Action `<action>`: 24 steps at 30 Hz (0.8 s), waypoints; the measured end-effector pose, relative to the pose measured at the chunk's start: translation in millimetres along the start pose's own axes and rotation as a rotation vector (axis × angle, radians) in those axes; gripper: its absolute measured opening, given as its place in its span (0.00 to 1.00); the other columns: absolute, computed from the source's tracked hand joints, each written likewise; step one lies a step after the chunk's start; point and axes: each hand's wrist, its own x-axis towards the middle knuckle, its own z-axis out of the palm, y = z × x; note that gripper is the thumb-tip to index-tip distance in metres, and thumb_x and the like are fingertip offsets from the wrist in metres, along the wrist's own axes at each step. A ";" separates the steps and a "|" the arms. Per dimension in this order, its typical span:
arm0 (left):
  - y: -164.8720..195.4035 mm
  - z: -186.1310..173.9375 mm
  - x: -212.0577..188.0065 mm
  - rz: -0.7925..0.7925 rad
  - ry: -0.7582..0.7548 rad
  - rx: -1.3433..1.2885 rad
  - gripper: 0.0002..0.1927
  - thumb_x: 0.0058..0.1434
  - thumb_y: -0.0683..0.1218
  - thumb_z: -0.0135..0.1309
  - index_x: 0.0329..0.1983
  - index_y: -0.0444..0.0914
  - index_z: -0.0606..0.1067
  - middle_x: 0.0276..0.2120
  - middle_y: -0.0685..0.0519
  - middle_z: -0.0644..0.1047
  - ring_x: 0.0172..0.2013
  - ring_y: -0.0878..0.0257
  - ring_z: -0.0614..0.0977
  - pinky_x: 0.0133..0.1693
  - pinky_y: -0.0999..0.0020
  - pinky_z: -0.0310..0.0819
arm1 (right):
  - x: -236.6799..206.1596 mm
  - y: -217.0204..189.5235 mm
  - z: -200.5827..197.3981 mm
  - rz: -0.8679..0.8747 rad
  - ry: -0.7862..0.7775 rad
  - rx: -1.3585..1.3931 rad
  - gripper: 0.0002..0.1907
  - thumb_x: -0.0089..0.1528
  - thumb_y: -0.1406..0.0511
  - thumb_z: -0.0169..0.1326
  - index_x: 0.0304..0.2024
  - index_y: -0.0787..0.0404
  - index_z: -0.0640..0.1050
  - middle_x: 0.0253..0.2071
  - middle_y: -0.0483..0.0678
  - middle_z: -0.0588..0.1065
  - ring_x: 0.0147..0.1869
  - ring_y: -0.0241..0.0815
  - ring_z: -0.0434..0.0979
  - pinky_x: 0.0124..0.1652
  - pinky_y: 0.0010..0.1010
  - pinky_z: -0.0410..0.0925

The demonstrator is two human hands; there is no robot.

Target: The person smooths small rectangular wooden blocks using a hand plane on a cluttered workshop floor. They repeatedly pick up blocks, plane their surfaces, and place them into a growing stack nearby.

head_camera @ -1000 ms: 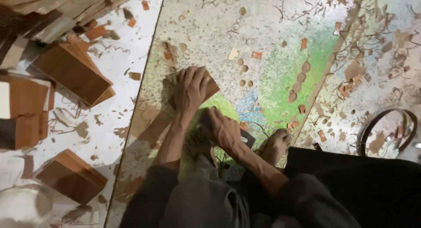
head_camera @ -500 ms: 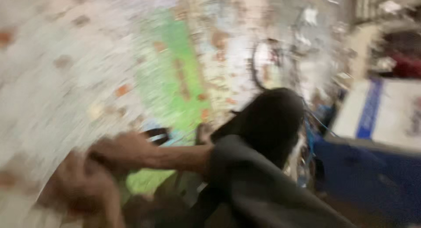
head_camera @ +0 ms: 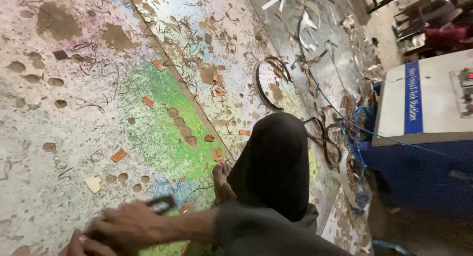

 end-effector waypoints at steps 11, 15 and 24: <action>39.4 4.2 9.2 -0.107 -0.070 0.115 0.22 0.53 0.52 0.60 0.51 0.41 0.77 0.55 0.39 0.71 0.58 0.39 0.68 0.59 0.38 0.58 | 40.7 44.5 36.4 0.311 -0.229 0.216 0.32 0.55 0.44 0.60 0.53 0.58 0.79 0.44 0.56 0.82 0.46 0.52 0.83 0.46 0.46 0.73; 38.2 -24.6 -10.9 -0.397 -0.716 0.115 0.31 0.54 0.51 0.64 0.62 0.43 0.72 0.66 0.42 0.63 0.64 0.36 0.59 0.61 0.30 0.48 | -1.4 91.3 65.0 0.265 0.163 0.515 0.24 0.65 0.56 0.58 0.57 0.64 0.73 0.50 0.58 0.78 0.52 0.53 0.77 0.51 0.46 0.70; 17.0 -111.5 -82.3 -0.806 0.095 -0.440 0.30 0.75 0.58 0.46 0.72 0.37 0.64 0.61 0.44 0.75 0.58 0.55 0.80 0.57 0.56 0.77 | -21.1 49.3 77.4 0.091 0.065 0.764 0.22 0.69 0.59 0.58 0.61 0.64 0.72 0.37 0.46 0.71 0.39 0.35 0.67 0.39 0.28 0.64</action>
